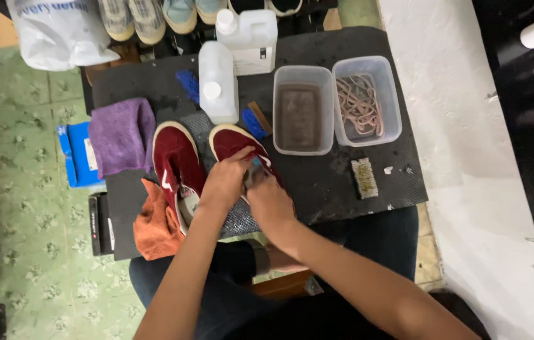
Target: The person scrubs the upper and toe areas of a maroon sneaker using a blue brush. They repeatedly dip the brush into a container of water and continue scrubbing the shoe's surface.
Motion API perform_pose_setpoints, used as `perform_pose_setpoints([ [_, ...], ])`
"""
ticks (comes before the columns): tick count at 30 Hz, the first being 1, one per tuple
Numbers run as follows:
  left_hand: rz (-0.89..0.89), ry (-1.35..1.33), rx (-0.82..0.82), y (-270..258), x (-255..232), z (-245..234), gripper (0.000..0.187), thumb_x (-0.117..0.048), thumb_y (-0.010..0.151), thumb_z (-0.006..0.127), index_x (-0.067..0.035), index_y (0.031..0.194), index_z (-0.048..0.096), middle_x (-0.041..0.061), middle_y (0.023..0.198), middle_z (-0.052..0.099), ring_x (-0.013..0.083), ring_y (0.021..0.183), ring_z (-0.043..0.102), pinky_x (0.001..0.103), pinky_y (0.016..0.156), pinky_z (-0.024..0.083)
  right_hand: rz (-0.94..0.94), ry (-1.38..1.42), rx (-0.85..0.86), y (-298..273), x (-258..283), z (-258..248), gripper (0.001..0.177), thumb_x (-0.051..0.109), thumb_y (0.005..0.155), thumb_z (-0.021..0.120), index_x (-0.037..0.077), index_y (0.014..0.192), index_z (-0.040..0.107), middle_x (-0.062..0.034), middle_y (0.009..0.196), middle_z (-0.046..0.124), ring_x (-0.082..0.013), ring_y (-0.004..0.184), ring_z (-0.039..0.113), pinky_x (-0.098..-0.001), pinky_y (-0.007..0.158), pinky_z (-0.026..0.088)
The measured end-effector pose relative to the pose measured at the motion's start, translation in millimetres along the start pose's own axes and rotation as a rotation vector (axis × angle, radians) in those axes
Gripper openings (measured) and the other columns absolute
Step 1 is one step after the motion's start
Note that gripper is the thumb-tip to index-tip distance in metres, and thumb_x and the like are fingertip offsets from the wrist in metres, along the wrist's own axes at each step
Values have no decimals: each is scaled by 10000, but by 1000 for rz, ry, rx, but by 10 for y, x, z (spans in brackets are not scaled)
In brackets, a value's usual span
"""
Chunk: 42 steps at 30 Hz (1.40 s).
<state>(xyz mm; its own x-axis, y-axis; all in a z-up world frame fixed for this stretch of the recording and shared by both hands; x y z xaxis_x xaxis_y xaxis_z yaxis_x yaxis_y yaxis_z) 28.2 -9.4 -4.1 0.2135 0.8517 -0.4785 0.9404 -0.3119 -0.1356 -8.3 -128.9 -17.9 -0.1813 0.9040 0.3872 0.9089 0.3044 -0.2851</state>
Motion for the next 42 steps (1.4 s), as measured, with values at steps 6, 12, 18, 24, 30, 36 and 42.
perform_pose_setpoints([
  [6,-57,28,49,33,-49,41,353,247,650,581,27,899,703,73,1597,463,425,971,718,533,707,581,413,107,370,-992,-31,-11,673,426,1035,483,56,1562,287,-219,1215,584,-477,1021,675,-610,845,552],
  [12,23,15,25,36,102,57,830,222,539,678,-4,1337,642,85,1566,489,313,1170,667,474,853,575,150,375,-24,-149,135,-204,395,261,991,614,9,1290,564,-192,1280,596,-395,1133,597,-499,868,547],
  [18,-47,72,88,37,-138,-44,473,230,736,565,20,1139,696,73,1598,454,424,974,723,549,777,602,601,374,431,-1056,217,-554,321,183,1065,341,102,1346,475,-130,1109,656,-314,930,722,-466,803,623],
  [24,-42,41,-8,-66,-138,-123,448,73,827,602,-111,1215,730,-4,1458,614,282,1159,694,402,905,618,-9,-47,15,-223,-288,57,292,176,968,455,52,1210,560,-128,982,619,-451,786,752,-556,618,623],
  [30,-284,-138,-109,-393,-379,-87,481,-36,790,664,-44,1269,706,67,1400,647,321,1174,677,414,978,591,-61,-263,253,-1233,-610,-848,231,123,909,522,42,1023,705,-159,835,641,-428,700,734,-551,571,604],
  [36,-470,-148,-205,-564,-636,-44,394,-66,800,646,-64,1175,769,87,1250,725,376,982,736,472,850,629,-34,-242,108,-1144,-918,-1128,296,182,1011,462,79,1081,729,-168,818,650,-354,633,726,-453,499,592],
  [42,-434,-168,-161,-557,-647,-71,425,-3,758,641,-61,1158,770,97,1227,748,401,1008,728,501,892,617,9,-151,70,-1121,-864,-1450,282,229,980,556,97,1132,753,-139,829,693,-319,655,729,-425,549,595],
])
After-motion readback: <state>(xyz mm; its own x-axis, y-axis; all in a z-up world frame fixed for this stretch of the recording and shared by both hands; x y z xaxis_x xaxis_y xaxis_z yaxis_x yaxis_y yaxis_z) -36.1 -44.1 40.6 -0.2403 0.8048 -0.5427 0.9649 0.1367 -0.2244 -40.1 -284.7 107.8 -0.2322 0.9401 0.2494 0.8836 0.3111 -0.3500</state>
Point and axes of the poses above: each hand's wrist, its own y-axis towards the middle knuckle, its own z-axis out of the palm, x = y × z, the point moved 3 cm from there along y, towards the middle knuckle
